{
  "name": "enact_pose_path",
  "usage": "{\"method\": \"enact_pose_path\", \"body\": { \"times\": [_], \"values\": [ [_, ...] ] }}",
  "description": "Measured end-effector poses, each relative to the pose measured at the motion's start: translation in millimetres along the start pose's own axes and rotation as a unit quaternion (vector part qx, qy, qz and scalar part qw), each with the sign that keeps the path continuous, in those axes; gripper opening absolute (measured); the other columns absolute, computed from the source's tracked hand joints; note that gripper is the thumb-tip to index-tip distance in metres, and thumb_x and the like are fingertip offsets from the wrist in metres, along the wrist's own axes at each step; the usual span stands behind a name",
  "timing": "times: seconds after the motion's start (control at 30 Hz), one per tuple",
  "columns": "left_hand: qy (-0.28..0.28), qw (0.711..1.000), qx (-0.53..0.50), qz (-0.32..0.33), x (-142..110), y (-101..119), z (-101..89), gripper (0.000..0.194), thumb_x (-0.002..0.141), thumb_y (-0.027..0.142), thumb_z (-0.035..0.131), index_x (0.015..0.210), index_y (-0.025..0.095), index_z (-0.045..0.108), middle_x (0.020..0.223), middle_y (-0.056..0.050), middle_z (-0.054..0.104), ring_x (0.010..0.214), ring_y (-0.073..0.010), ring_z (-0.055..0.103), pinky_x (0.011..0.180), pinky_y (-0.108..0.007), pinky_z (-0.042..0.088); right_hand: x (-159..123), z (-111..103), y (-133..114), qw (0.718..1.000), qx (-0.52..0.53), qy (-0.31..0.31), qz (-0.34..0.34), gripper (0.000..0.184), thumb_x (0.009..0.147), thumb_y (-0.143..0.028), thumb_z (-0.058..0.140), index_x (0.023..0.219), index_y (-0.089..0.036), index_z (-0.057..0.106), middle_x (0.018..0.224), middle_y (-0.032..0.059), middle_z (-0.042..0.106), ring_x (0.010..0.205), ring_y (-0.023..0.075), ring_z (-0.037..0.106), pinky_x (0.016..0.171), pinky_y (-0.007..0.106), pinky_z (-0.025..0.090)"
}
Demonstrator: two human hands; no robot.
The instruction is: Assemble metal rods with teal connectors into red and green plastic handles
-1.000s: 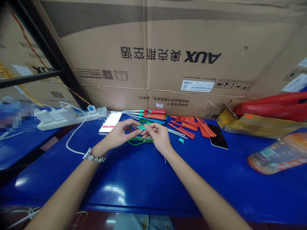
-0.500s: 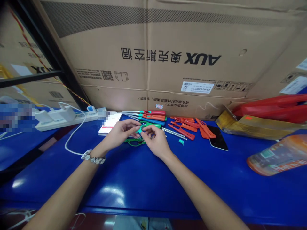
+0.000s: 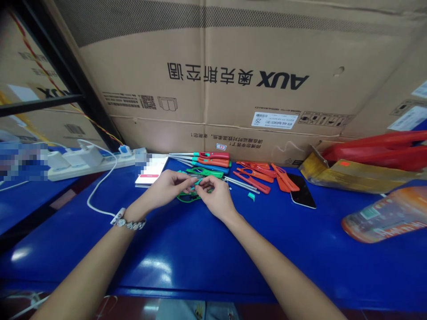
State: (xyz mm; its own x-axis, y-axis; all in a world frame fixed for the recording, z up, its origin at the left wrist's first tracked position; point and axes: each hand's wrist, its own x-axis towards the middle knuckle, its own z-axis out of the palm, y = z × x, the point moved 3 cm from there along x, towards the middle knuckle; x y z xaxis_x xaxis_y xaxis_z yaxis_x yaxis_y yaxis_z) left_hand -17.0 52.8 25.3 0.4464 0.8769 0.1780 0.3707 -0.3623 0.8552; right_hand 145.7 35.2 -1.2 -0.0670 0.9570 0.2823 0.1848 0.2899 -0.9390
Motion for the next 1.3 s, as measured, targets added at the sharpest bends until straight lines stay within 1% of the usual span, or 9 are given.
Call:
{"method": "enact_pose_path", "body": {
  "times": [0.1,0.23,0.33,0.53,0.63,0.73,0.93,1.17,1.3],
  "values": [
    [0.014,0.999,0.023,0.028,-0.6,3.6,-0.7,0.031,0.089,0.044,0.061,0.094,0.017,0.074,0.086,-0.005,0.075,0.075,-0.0176,0.068,0.065,-0.025,0.052,2.6,-1.5,2.0,0.998,0.051,-0.02,0.017,0.023,0.072,-0.039,0.073,0.079,-0.02,0.062,0.072,0.0025,0.067,0.065,0.0164,0.062,0.064,0.03,0.052],
    [0.049,0.997,0.046,0.039,-0.9,6.4,-3.5,0.035,0.086,0.047,0.067,0.106,0.018,0.072,0.084,-0.004,0.074,0.072,-0.0159,0.066,0.062,-0.024,0.05,2.0,-4.2,-5.1,0.999,-0.002,-0.033,-0.037,0.018,0.077,-0.033,0.07,0.088,-0.019,0.07,0.074,0.0016,0.064,0.065,0.0147,0.058,0.061,0.028,0.047],
    [0.021,0.999,0.013,0.034,-0.2,5.2,-5.0,0.032,0.087,0.046,0.066,0.099,0.017,0.072,0.078,-0.003,0.072,0.067,-0.0147,0.064,0.06,-0.024,0.049,-0.1,-4.3,-9.6,0.996,-0.032,-0.045,-0.071,0.016,0.079,-0.03,0.068,0.091,-0.02,0.073,0.076,0.0012,0.063,0.068,0.0148,0.057,0.061,0.027,0.046],
    [-0.024,0.996,-0.079,-0.012,0.1,3.1,-8.6,0.032,0.087,0.044,0.065,0.091,0.013,0.071,0.076,-0.007,0.073,0.072,-0.0173,0.069,0.07,-0.029,0.057,1.9,-7.0,-9.3,0.998,0.01,-0.009,-0.065,0.02,0.078,-0.039,0.074,0.085,-0.021,0.072,0.083,0.003,0.068,0.074,0.0166,0.062,0.066,0.029,0.048],
    [-0.024,0.999,-0.016,0.024,-1.5,6.4,-10.3,0.032,0.092,0.043,0.059,0.092,0.014,0.073,0.081,-0.006,0.073,0.075,-0.0173,0.068,0.071,-0.029,0.055,4.2,-8.3,-8.2,0.998,0.044,-0.008,-0.036,0.024,0.078,-0.043,0.074,0.084,-0.02,0.072,0.082,0.0027,0.07,0.072,0.0162,0.063,0.067,0.03,0.051],
    [0.0,0.997,0.048,0.057,-3.2,8.9,-14.2,0.023,0.085,0.036,0.069,0.095,0.016,0.075,0.089,-0.005,0.075,0.079,-0.0176,0.067,0.073,-0.028,0.053,5.6,-6.8,-4.8,0.994,0.105,-0.027,0.017,0.03,0.075,-0.048,0.076,0.085,-0.02,0.071,0.075,0.0006,0.07,0.063,0.0143,0.063,0.065,0.03,0.054],
    [-0.006,0.996,0.064,0.057,-4.4,7.8,-20.7,0.01,0.079,0.024,0.074,0.084,0.016,0.077,0.081,-0.004,0.076,0.074,-0.0165,0.067,0.071,-0.026,0.051,5.9,-0.1,4.5,0.985,0.159,-0.047,0.055,0.036,0.066,-0.049,0.082,0.082,-0.02,0.068,0.066,-0.0009,0.068,0.06,0.0144,0.064,0.064,0.03,0.057],
    [-0.046,0.992,0.115,0.014,-12.1,2.0,-23.9,0.008,0.08,0.023,0.073,0.084,0.019,0.079,0.082,-0.002,0.077,0.074,-0.0165,0.069,0.069,-0.025,0.05,1.0,1.6,-1.7,0.996,-0.003,-0.094,-0.013,0.023,0.085,-0.042,0.067,0.085,-0.02,0.071,0.082,0.0029,0.073,0.074,0.0175,0.066,0.072,0.032,0.053],
    [-0.057,0.99,0.129,-0.001,-14.5,-3.3,-24.0,0.009,0.081,0.023,0.071,0.083,0.019,0.078,0.08,-0.002,0.077,0.072,-0.0164,0.069,0.068,-0.025,0.049,-1.5,2.2,-6.8,0.989,-0.076,-0.12,-0.034,0.019,0.087,-0.032,0.063,0.097,-0.018,0.073,0.092,0.0048,0.075,0.081,0.0184,0.068,0.079,0.033,0.053]
  ]
}}
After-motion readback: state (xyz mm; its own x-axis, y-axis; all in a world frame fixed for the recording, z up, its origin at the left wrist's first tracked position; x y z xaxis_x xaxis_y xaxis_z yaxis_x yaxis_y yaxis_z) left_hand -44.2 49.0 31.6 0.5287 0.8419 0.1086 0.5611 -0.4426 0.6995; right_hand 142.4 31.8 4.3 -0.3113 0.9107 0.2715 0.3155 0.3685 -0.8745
